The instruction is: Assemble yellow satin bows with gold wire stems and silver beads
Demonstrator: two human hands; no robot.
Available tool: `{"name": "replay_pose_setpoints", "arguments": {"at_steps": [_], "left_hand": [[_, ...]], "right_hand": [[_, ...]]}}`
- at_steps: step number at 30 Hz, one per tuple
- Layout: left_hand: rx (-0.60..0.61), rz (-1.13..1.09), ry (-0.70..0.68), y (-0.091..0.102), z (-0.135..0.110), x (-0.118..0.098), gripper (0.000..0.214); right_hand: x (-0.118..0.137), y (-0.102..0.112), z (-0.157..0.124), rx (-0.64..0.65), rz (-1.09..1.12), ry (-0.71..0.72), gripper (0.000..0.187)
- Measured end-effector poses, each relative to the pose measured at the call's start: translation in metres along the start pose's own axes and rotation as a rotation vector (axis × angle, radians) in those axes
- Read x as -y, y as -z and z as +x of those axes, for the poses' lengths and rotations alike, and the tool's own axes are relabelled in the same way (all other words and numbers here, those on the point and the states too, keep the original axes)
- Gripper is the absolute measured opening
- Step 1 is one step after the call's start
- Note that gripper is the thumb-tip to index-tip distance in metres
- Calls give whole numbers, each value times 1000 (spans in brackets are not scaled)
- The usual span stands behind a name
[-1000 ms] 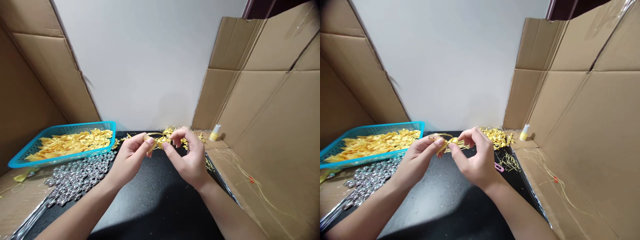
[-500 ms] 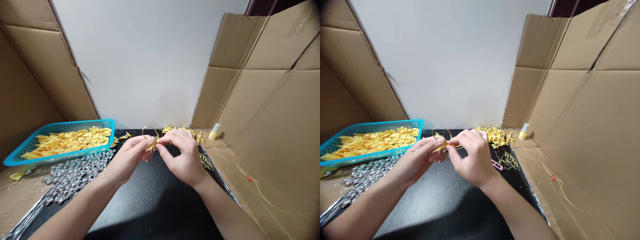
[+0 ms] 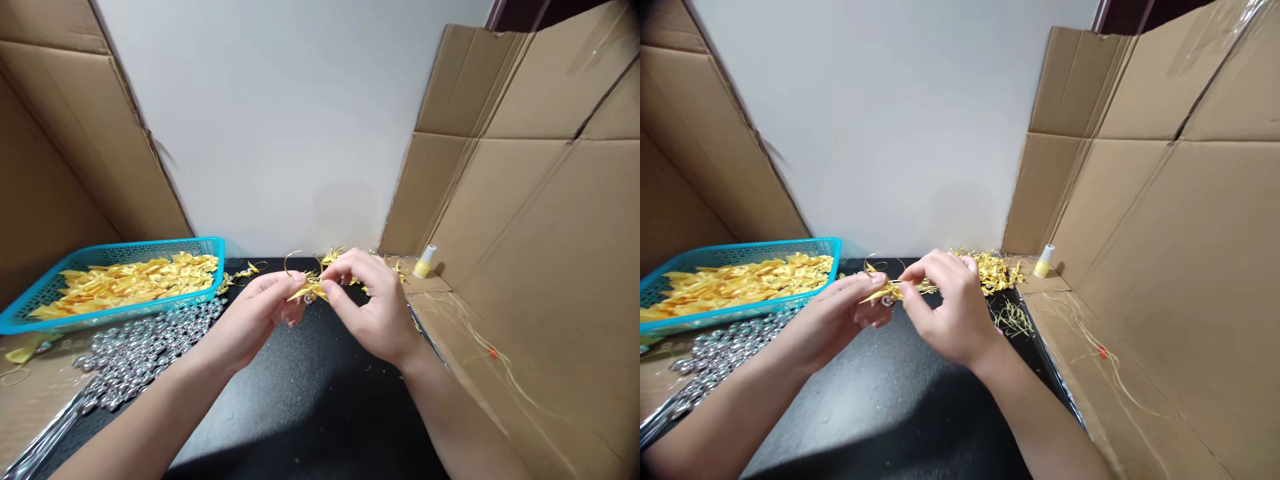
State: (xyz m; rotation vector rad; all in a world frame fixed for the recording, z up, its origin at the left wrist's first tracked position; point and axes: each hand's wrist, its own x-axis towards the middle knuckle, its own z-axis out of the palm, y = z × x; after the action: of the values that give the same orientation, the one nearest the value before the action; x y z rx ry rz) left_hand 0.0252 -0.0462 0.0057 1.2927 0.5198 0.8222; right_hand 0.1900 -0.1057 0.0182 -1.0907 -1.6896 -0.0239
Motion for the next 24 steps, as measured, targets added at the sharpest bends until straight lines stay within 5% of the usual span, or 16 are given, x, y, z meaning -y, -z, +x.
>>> {"name": "replay_pose_setpoints", "arguments": {"at_steps": [5,9,11,13,17,24], "left_hand": [[-13,15,-2,7,7,7,39],[-29,0,47,7,14,15,40],[-42,-14,73,6,17,18,39],[-50,-19,88,6,18,20,38],[-49,-1,106,5,18,22,37],[1,-45,116,2,14,16,35]], "right_hand": [[-68,42,10,75,-183,-285,9],[-129,35,0,630,-394,-711,23],[-143,15,-7,911,-480,-810,31],[-148,-4,-11,1061,-643,-850,38],[-149,-17,-15,1148,-784,-904,46],[-154,-9,-19,1118,-537,-837,21]]}}
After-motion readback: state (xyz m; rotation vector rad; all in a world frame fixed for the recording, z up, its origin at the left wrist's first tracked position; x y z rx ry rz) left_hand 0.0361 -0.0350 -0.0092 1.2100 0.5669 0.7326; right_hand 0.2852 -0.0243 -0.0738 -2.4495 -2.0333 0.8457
